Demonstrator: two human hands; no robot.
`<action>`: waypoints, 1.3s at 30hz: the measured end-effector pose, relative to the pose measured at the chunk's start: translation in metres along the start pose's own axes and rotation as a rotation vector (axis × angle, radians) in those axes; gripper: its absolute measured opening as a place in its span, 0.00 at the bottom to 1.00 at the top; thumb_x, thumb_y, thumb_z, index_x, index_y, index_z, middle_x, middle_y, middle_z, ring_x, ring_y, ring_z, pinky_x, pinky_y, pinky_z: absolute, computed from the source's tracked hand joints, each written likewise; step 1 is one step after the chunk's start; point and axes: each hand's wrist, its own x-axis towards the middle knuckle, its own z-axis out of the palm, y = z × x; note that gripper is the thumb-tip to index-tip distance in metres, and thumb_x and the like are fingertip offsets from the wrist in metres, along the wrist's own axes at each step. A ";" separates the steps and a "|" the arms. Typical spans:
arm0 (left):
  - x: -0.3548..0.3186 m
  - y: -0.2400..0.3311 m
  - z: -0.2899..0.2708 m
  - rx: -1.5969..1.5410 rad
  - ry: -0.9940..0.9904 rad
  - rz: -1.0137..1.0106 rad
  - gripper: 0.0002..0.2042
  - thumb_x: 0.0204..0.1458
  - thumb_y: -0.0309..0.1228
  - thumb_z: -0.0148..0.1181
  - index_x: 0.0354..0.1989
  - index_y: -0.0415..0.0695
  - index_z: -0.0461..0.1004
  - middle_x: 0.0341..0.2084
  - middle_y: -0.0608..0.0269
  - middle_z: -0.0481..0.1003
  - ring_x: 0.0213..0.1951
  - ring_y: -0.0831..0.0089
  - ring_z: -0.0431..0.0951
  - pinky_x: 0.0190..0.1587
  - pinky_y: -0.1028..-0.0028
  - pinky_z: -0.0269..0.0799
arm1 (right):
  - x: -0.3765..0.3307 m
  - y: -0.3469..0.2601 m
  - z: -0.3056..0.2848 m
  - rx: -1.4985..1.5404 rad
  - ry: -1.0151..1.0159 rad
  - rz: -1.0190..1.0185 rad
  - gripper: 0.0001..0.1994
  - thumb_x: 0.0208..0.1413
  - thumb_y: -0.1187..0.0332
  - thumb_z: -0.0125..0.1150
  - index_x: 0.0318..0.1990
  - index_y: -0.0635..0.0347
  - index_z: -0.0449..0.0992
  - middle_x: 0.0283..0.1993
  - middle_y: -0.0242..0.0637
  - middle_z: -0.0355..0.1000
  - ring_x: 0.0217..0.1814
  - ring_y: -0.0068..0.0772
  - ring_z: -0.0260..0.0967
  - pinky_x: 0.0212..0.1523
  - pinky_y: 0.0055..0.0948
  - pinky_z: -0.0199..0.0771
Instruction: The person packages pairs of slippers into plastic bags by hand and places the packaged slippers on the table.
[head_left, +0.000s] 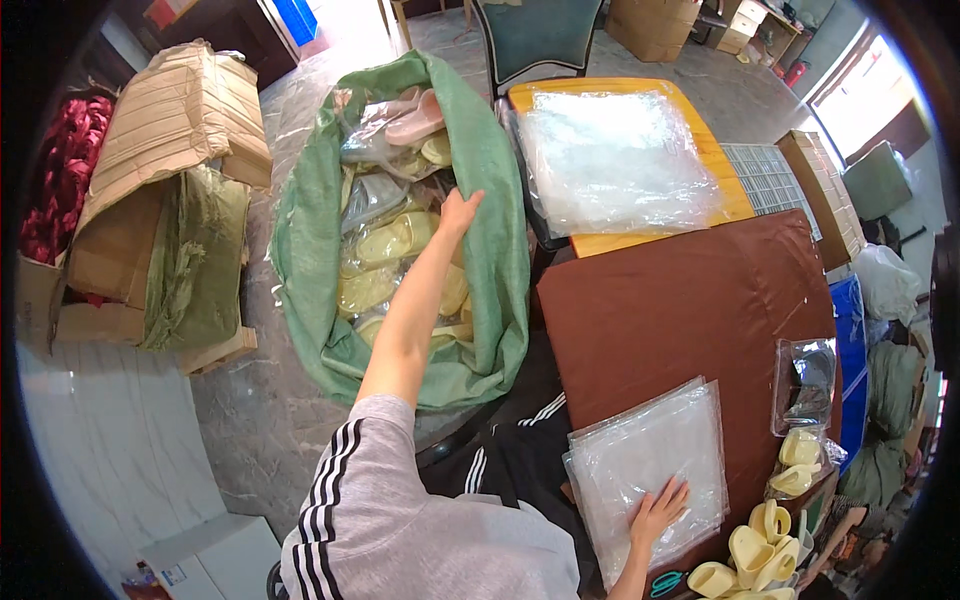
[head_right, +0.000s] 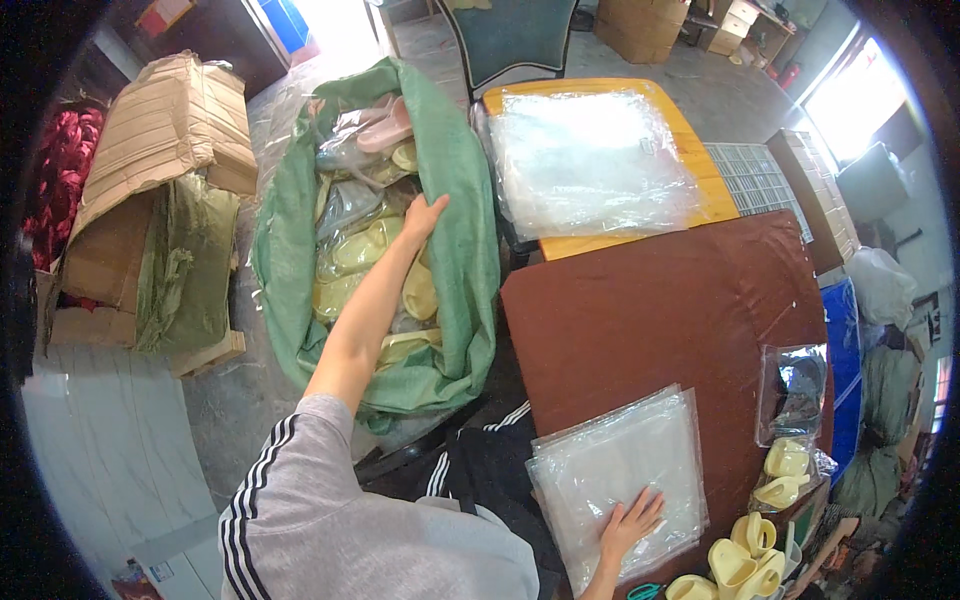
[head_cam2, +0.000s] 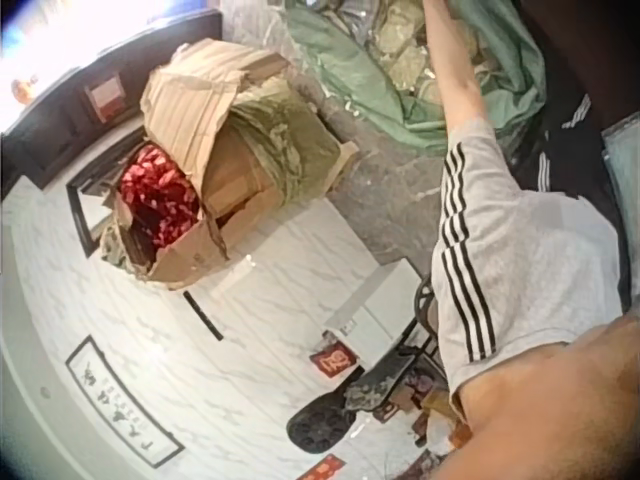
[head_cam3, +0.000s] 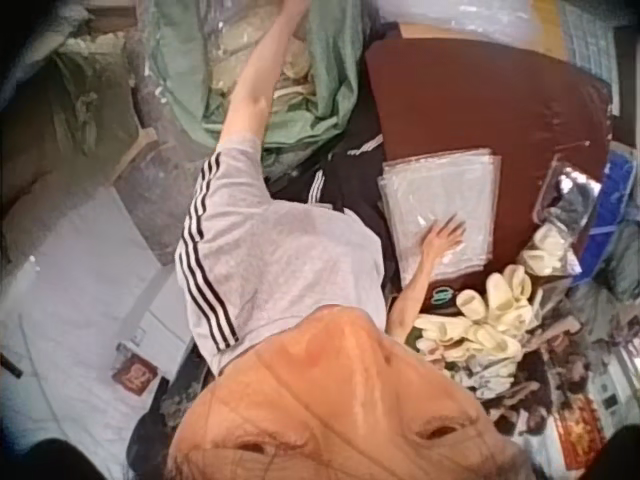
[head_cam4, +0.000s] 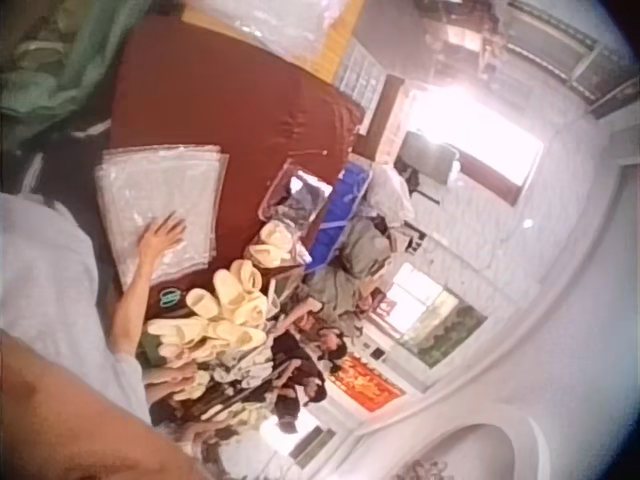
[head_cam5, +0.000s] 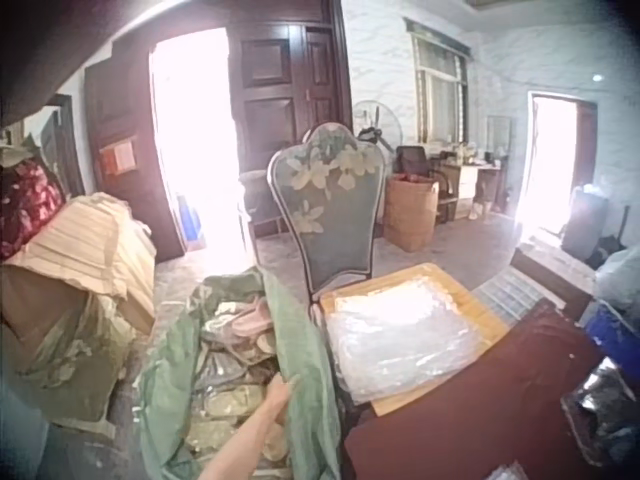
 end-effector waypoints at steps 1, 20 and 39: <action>-0.003 0.012 0.009 -0.014 -0.016 0.011 0.25 0.58 0.46 0.58 0.53 0.36 0.72 0.51 0.45 0.76 0.54 0.51 0.76 0.56 0.60 0.69 | -0.002 0.003 -0.003 -0.010 0.014 0.017 0.32 0.66 0.50 0.43 0.73 0.52 0.52 0.77 0.51 0.41 0.79 0.58 0.36 0.73 0.63 0.27; -0.378 0.025 0.059 0.297 -0.758 0.831 0.13 0.58 0.36 0.54 0.33 0.35 0.74 0.32 0.43 0.76 0.37 0.46 0.78 0.42 0.53 0.73 | -0.001 0.014 -0.007 0.071 -0.026 0.002 0.33 0.64 0.49 0.47 0.73 0.49 0.53 0.77 0.50 0.40 0.79 0.59 0.34 0.73 0.64 0.29; -0.250 -0.086 -0.032 0.296 0.227 0.349 0.18 0.46 0.23 0.54 0.48 0.35 0.71 0.42 0.43 0.74 0.50 0.46 0.72 0.58 0.57 0.65 | 0.002 0.005 0.000 0.080 0.010 -0.032 0.33 0.64 0.49 0.47 0.74 0.49 0.52 0.78 0.49 0.40 0.79 0.58 0.34 0.73 0.64 0.28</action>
